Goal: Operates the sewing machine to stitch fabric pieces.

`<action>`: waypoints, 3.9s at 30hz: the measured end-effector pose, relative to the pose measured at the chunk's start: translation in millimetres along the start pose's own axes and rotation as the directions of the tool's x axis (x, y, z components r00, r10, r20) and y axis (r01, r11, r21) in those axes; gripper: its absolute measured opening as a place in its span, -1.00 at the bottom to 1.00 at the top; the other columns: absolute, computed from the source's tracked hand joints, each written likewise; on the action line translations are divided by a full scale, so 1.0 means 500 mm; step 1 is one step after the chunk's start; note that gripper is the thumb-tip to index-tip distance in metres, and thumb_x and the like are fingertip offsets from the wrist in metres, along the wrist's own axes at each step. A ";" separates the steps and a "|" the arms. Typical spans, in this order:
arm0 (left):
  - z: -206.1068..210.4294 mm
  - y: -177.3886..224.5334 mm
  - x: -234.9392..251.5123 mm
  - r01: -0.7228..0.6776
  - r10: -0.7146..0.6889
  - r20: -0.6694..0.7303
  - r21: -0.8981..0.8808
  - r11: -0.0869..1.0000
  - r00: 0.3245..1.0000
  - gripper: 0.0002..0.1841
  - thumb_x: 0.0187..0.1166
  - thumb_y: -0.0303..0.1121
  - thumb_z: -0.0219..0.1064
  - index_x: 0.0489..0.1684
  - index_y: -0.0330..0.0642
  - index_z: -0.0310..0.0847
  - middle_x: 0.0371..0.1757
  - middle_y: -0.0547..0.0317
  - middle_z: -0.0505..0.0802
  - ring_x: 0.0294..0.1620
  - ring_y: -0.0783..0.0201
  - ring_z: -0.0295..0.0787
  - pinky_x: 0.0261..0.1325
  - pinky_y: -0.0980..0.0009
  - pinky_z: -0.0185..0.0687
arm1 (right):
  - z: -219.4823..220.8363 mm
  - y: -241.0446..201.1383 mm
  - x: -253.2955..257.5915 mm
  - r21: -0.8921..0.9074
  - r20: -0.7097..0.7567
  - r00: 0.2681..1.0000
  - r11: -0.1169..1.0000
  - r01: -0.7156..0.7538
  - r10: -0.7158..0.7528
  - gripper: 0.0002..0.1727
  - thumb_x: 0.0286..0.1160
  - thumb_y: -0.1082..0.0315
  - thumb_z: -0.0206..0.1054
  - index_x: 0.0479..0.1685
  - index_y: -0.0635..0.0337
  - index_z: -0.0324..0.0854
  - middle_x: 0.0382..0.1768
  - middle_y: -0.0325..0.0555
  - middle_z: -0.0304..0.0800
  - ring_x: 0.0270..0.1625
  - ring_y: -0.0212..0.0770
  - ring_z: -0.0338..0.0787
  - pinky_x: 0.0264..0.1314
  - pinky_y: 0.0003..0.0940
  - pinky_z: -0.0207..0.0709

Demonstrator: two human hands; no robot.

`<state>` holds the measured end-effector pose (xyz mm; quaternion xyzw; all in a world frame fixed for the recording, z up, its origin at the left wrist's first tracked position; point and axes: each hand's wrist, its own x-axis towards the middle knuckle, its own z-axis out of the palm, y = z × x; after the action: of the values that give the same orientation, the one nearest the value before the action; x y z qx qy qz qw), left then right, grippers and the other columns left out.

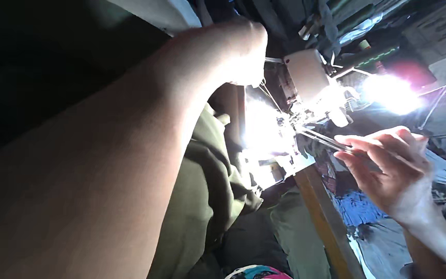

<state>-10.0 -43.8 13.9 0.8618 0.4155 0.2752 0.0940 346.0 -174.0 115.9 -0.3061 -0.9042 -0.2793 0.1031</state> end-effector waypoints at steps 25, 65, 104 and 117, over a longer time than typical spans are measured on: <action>0.000 0.227 -0.028 -0.058 -0.367 -0.259 -0.877 0.477 0.894 -0.73 0.67 -0.34 0.10 -0.23 0.03 0.79 -0.04 0.25 0.88 0.20 0.18 0.82 0.47 0.10 0.66 | 0.255 -0.006 -0.290 0.731 0.038 0.729 0.479 -0.487 0.684 -0.73 0.64 0.16 0.32 -0.02 0.17 0.76 -0.12 -0.09 0.85 -0.02 -0.18 0.81 0.15 -0.11 0.68; 0.390 0.547 0.135 0.417 -0.433 -0.227 -0.117 0.901 0.872 -0.67 0.62 -0.51 0.27 0.31 -0.19 0.72 -0.26 0.07 0.85 -0.39 0.34 0.71 -0.19 0.36 0.68 | 0.318 0.196 -0.343 0.949 0.316 0.515 -0.253 -0.190 0.797 -0.70 0.76 0.28 0.13 0.28 0.12 0.66 -0.24 -0.33 0.69 -0.58 -0.59 0.47 -0.59 -0.67 0.38; 0.414 0.622 -0.163 0.024 -0.302 -0.264 -0.715 0.698 0.916 -0.84 0.72 -0.33 0.26 -0.07 -0.04 0.80 -0.15 0.37 0.87 -0.11 0.55 0.79 0.04 0.56 0.75 | 0.221 -0.082 -0.358 0.938 0.304 0.944 -0.215 -0.273 0.129 -0.81 0.52 0.33 0.38 -0.26 0.27 0.81 -0.39 -0.20 0.83 -0.37 -0.56 0.72 -0.21 -0.60 0.60; 0.370 0.629 -0.154 0.319 -0.332 -0.097 -0.127 0.939 0.938 -0.49 0.56 -0.42 0.38 0.54 -0.22 0.53 0.41 -0.16 0.67 0.33 0.25 0.74 0.27 0.40 0.77 | 0.260 -0.063 -0.374 0.908 0.182 0.929 -0.418 -0.033 0.322 -0.87 0.46 0.50 0.45 -0.10 0.34 0.69 -0.21 -0.21 0.87 -0.18 -0.50 0.84 -0.01 -0.56 0.75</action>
<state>262.3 -290.9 -47.4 0.7571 0.5416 0.3281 0.1607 472.8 -213.5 -71.7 -0.2042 -0.6517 0.5882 0.4332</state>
